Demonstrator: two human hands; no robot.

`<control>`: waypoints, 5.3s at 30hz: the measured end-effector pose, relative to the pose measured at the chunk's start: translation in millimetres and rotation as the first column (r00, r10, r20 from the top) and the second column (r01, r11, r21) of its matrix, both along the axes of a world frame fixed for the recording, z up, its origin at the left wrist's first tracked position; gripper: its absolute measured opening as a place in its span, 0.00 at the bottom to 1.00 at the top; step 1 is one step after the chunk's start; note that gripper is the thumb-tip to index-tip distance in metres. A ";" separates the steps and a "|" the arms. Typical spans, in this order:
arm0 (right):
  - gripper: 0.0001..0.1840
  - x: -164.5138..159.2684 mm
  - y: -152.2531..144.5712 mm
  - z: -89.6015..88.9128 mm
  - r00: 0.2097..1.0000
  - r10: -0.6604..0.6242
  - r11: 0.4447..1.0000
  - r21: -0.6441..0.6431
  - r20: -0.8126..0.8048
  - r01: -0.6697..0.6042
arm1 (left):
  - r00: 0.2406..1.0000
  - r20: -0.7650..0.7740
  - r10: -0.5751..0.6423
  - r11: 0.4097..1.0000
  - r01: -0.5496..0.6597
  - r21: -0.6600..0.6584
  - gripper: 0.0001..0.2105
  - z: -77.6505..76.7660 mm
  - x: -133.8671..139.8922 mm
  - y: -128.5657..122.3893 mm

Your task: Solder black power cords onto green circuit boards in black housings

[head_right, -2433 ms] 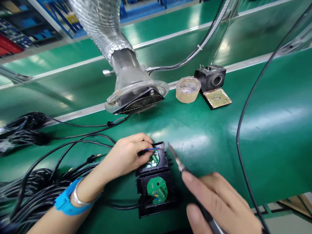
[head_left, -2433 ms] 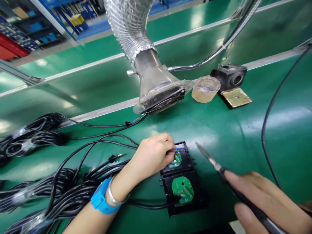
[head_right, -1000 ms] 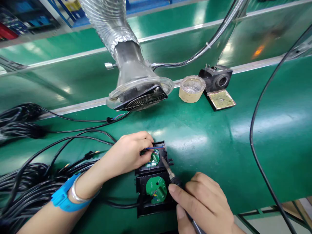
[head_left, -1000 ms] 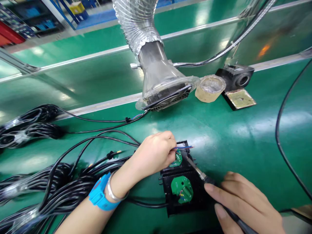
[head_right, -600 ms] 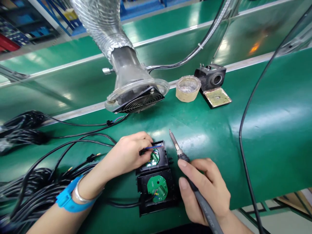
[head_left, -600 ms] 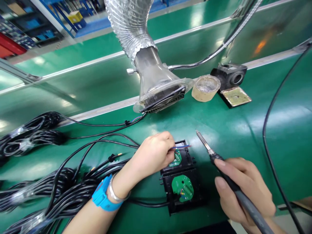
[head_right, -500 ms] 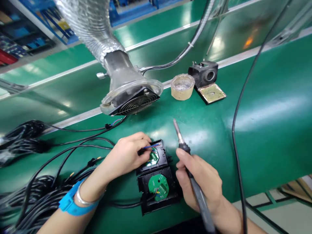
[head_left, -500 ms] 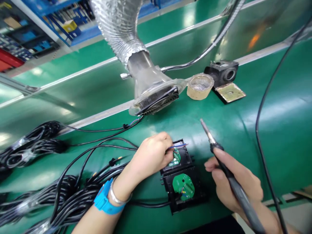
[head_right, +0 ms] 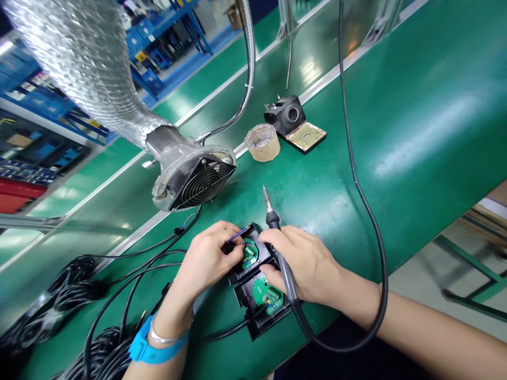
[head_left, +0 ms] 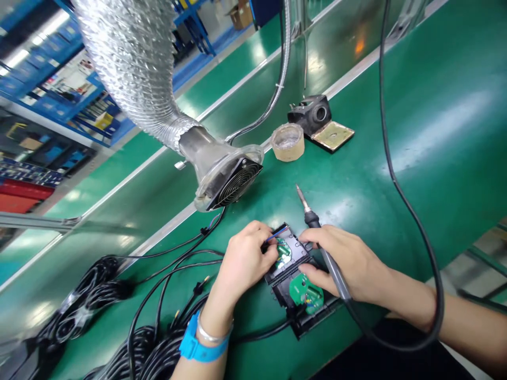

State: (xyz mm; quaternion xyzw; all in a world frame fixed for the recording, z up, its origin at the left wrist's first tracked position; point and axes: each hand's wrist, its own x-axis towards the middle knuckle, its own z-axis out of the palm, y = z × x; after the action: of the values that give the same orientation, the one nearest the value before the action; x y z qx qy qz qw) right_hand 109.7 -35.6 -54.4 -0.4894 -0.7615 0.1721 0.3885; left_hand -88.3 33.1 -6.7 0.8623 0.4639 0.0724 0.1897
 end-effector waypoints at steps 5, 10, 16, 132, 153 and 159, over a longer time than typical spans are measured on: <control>0.18 0.6 1.5 -2.1 1.000 0.016 0.999 -0.041 -0.020 -0.017 | 1.000 -0.011 -0.001 1.000 0.001 -0.008 0.04 1.1 -0.9 -0.5; 0.17 0.1 1.7 -4.2 0.999 0.034 0.997 -0.062 -0.039 -0.036 | 1.000 -0.018 0.006 1.000 -0.006 -0.020 0.04 0.5 -0.8 -0.2; 0.15 0.9 2.1 -3.8 0.997 0.046 0.995 -0.082 -0.056 -0.050 | 1.000 -0.008 0.027 0.999 -0.027 -0.018 0.05 1.9 -1.5 -1.8; 0.09 36.0 -42.4 24.0 0.935 0.350 0.881 0.321 0.054 -0.348 | 0.989 -0.145 -0.001 1.000 0.001 -0.002 0.08 -1.5 24.6 -73.5; 0.21 25.9 -39.7 10.7 0.988 0.039 0.993 0.115 -0.149 -0.021 | 0.991 -0.133 -0.006 1.000 0.004 -0.016 0.08 -0.5 24.5 -73.1; 0.16 19.7 -37.9 9.5 0.997 0.023 1.000 0.002 -0.079 -0.023 | 0.999 0.021 -0.030 0.988 0.033 -0.152 0.05 7.9 19.3 -68.1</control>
State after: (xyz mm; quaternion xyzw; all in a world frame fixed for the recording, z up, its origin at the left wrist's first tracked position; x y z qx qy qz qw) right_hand 129.5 -73.5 -44.8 -0.4732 -0.7514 0.1955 0.4163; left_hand -69.1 -34.9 1.3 0.8517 0.4527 0.0419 0.2606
